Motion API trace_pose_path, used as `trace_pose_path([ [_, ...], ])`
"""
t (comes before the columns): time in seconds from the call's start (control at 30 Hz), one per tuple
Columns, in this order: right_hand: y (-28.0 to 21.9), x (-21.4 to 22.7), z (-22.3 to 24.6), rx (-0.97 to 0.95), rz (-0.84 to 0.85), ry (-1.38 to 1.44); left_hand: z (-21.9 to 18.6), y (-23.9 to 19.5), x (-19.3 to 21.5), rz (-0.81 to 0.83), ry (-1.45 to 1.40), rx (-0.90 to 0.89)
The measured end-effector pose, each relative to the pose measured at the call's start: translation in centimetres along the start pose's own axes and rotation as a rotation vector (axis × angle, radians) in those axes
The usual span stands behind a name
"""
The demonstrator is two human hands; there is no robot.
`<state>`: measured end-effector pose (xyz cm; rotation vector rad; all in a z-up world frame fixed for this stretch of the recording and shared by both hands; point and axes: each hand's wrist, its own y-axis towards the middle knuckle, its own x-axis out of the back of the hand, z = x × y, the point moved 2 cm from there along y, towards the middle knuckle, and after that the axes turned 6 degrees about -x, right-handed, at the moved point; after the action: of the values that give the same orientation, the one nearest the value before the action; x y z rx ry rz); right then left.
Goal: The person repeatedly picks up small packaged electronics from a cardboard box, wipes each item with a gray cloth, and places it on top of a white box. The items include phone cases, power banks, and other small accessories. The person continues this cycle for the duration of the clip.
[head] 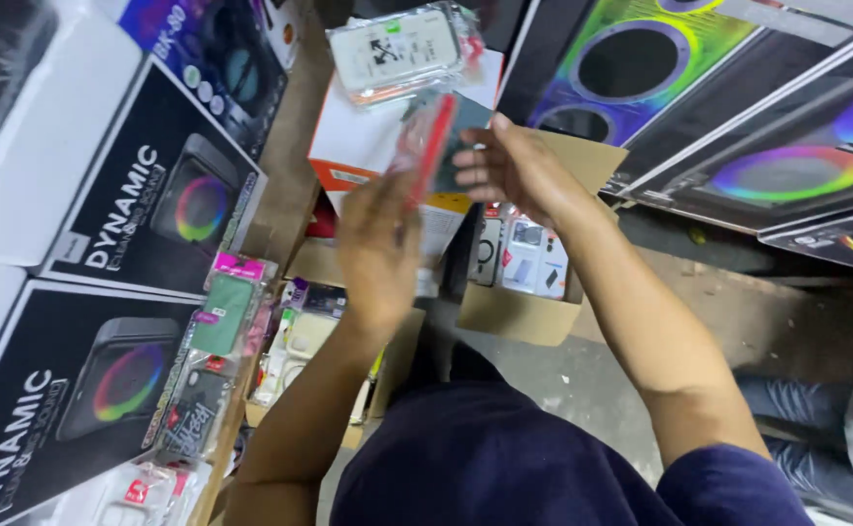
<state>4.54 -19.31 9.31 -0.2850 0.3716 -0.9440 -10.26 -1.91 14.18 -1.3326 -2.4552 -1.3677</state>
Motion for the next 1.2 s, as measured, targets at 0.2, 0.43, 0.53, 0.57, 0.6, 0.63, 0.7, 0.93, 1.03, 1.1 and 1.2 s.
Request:
trace_pose_path([
  [0.2, -5.8, 8.4, -7.7, -0.008, -0.211, 0.304, -3.0, -4.7, -12.0, 0.128, 0.083, -0.502],
  [0.43, -7.8, 16.4, -18.3, -0.164, -0.558, 0.192, -1.0, -13.0, -21.6, 0.532, -0.282, -0.105],
  [0.53, -8.2, 18.6, -23.1, -0.223, -0.574, 0.305, 3.6, -17.9, -26.4, 0.669, -0.291, 0.518],
  [0.57, -8.1, 18.3, -23.7, -0.209, -0.576, 0.33, 5.7, -21.2, -28.6, 0.693, -0.33, 0.752],
  [0.6, -8.1, 18.0, -24.4, -0.194, -0.578, 0.354, 7.9, -24.5, -30.8, 0.71, -0.366, 0.987],
  [0.63, -7.2, 19.3, -27.9, -0.194, -0.579, 0.355, 8.5, -25.6, -31.5, 0.712, -0.366, 0.986],
  [0.7, -5.6, 22.3, -34.9, -0.207, -0.691, 0.15, 10.0, -27.8, -32.8, 0.672, -0.296, 1.082],
  [0.93, -5.6, 22.3, -31.2, -0.154, -0.753, 0.106, 8.0, -26.9, -35.8, 0.711, -0.175, 0.927],
  [1.03, -5.7, 23.8, -31.8, -0.137, -0.773, 0.056, 9.7, -28.9, -38.4, 0.822, -0.169, 0.848],
  [1.1, -4.9, 27.6, -38.6, -0.401, -0.748, -0.135, 12.6, -33.3, -41.0, 0.942, -0.126, 0.86],
  [1.2, -6.1, 28.2, -40.0, -0.599, -0.745, -0.514, 12.7, -34.2, -40.1, 1.079, -0.012, 0.855],
])
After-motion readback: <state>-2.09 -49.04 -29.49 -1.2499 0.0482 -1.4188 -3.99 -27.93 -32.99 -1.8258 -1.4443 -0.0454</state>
